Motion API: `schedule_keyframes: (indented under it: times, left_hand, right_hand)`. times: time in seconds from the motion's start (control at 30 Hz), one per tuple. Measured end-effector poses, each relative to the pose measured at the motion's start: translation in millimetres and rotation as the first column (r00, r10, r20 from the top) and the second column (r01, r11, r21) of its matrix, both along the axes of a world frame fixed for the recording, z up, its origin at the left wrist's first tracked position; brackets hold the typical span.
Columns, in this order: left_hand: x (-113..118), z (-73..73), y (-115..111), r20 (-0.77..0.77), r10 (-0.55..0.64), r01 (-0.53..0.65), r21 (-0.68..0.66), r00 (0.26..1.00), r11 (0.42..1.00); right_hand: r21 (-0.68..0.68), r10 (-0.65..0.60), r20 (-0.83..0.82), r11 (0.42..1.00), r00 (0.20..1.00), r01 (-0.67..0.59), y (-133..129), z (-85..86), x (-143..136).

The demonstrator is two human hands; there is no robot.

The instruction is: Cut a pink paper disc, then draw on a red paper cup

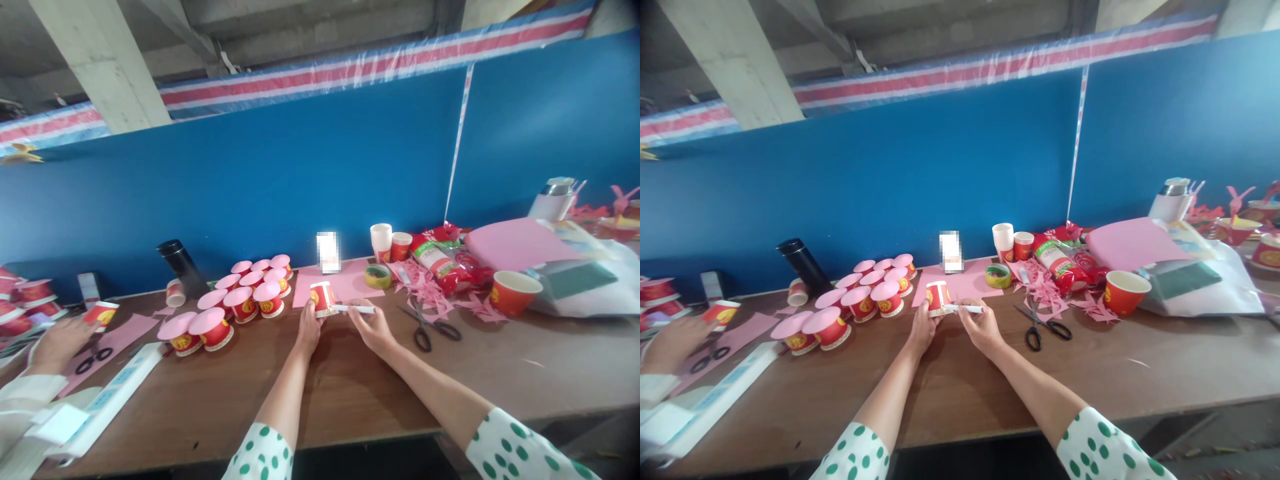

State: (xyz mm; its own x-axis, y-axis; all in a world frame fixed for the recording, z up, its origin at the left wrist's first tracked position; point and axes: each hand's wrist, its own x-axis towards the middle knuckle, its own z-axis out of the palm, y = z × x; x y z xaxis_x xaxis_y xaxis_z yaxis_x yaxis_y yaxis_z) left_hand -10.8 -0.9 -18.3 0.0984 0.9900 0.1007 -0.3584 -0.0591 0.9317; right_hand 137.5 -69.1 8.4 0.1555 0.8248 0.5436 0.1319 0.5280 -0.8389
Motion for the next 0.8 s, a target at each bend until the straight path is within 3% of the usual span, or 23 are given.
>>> schedule_keyframes:
  times: [0.27,0.8]
  left_hand:
    - [1.8,10.9,-8.1,-0.051,0.056,-0.055,0.014,0.997,0.998]
    - [1.3,16.9,-13.9,-0.149,0.072,-0.061,0.078,0.986,0.995]
  right_hand:
    - [-0.029,0.042,-0.021,0.999,0.999,-0.043,-4.5,4.3,-1.9]
    - [-0.001,0.01,0.018,1.0,1.0,-0.01,-0.8,-0.3,-0.4]
